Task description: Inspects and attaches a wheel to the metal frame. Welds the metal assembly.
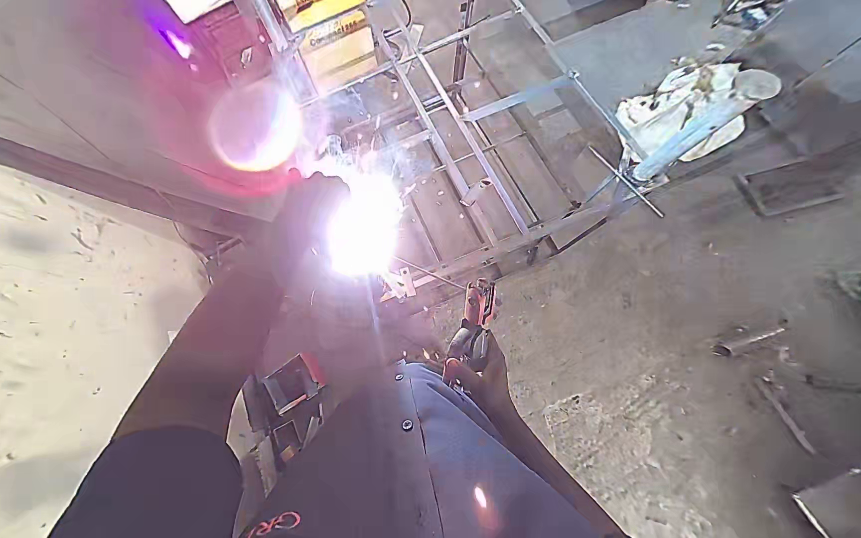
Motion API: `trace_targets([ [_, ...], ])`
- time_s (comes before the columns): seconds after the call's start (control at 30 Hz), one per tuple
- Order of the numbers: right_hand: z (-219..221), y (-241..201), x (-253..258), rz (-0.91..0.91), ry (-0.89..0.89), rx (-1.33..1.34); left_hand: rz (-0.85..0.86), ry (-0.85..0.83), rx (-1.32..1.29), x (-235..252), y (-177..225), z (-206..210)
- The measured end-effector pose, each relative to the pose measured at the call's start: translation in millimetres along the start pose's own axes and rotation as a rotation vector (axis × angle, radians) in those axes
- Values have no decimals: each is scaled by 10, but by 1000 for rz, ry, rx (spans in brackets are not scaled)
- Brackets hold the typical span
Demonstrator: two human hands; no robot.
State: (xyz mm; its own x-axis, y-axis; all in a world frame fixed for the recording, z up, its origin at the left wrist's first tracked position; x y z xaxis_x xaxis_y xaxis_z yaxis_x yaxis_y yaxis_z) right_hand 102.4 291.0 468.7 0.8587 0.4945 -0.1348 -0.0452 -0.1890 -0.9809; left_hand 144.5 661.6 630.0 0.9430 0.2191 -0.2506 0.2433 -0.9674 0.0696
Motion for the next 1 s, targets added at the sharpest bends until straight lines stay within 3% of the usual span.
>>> trace_targets([
  [0.17, 28, -7, 21, 27, -3, 34, -177, -165, 69, 229, 45, -8],
  [0.33, 10, 19, 32, 15, -7, -62, -154, -75, 24, 295, -103, 153],
  [0.47, 17, 32, 33, 10, -25, 5, -147, -155, 24, 232, 14, 23],
  [1.0, 11, -22, 54, 3, -13, -58, -123, -142, -27, 221, 11, 35],
])
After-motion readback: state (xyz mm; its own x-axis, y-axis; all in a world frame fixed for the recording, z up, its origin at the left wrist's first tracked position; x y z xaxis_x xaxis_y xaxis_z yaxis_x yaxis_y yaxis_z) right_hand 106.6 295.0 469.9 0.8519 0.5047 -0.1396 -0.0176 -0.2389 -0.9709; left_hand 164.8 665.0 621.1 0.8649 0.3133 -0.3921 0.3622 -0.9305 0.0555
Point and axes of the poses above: each hand's wrist, its own x-axis towards the middle knuckle, its own z-axis out of the palm, y = z × x, the point moved 2 cm from there along x, towards the middle knuckle, and after that the axes turned 12 degrees about -x, right-handed, at the moved point
